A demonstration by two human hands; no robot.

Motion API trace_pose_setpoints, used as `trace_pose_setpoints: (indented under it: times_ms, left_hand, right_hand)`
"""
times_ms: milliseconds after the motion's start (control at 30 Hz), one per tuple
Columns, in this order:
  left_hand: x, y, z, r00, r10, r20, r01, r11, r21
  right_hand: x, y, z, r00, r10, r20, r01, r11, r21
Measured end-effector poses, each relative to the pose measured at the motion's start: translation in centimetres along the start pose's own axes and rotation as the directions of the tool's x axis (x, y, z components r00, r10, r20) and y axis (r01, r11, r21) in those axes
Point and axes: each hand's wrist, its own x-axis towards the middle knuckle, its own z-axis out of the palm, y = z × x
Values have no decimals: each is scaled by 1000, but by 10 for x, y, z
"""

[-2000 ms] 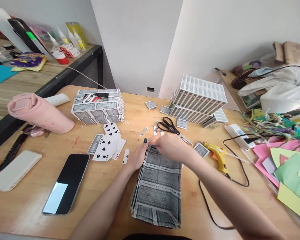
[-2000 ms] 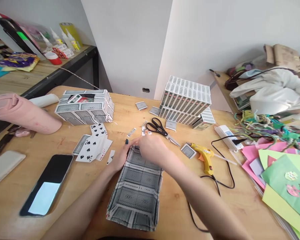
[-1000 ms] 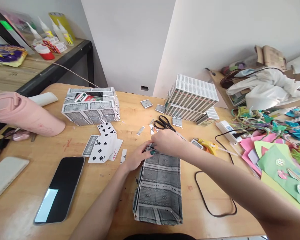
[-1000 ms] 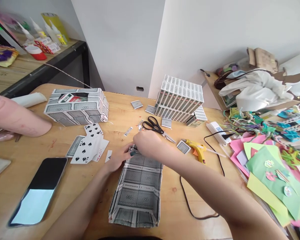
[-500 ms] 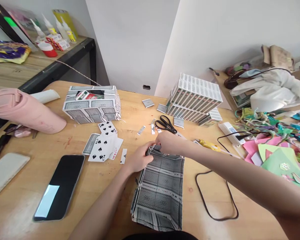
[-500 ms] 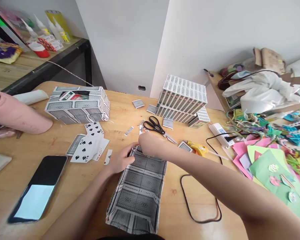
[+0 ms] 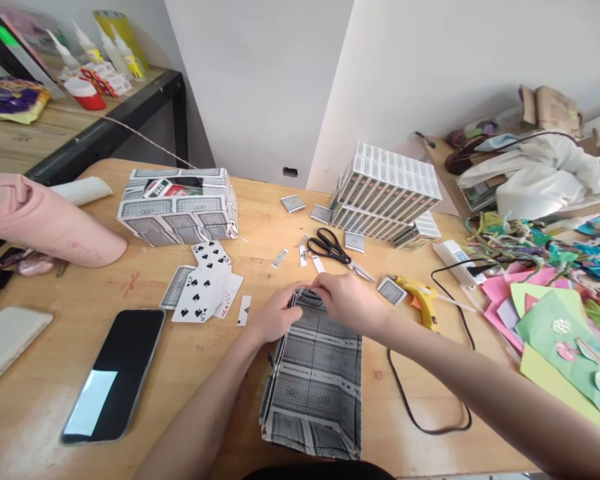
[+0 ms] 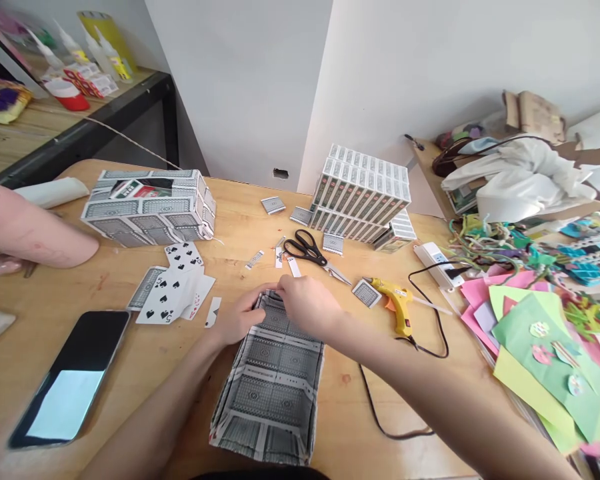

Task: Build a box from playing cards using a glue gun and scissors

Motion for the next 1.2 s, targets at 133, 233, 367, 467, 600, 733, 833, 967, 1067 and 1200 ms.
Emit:
trace_pose_setpoints:
  times_ms: [133, 233, 367, 467, 600, 733, 833, 967, 1067, 1200]
  left_hand:
    - [0, 0, 0, 1000, 1, -1, -1, 1000, 21]
    - [1, 3, 1, 1000, 8, -5, -8, 1000, 25]
    - [1, 5, 1, 999, 42, -8, -42, 998, 39]
    - [2, 4, 1, 998, 65, 7, -65, 997, 48]
    - [3, 5, 2, 998, 66, 5, -66, 996, 65]
    - [3, 12, 2, 997, 69, 36, -71, 996, 60]
    - [3, 16, 2, 997, 73, 34, -75, 995, 61]
    - [3, 17, 3, 997, 64, 44, -66, 997, 36]
    - [2, 13, 6, 999, 38, 3, -38, 999, 5]
    - [1, 10, 5, 1000, 3, -19, -3, 1000, -9]
  right_hand:
    - [-4, 0, 20, 997, 40, -67, -43, 998, -46]
    - [-6, 1, 33, 989, 58, -138, -68, 995, -67]
    - [-10, 2, 47, 957, -35, -289, 5, 994, -105]
    - [-10, 2, 53, 923, -80, -377, 41, 993, -111]
    - [-8, 2, 53, 920, -66, -386, 28, 994, -104]
    - [-5, 1, 51, 925, -56, -376, 17, 994, -106]
    - [-5, 1, 50, 936, -68, -344, 31, 993, -112]
    - [-5, 2, 50, 958, -36, -285, 15, 997, -77]
    - [-3, 4, 49, 974, -38, -224, 33, 999, -24]
    - [-6, 8, 38, 986, -59, -156, 82, 986, 144]
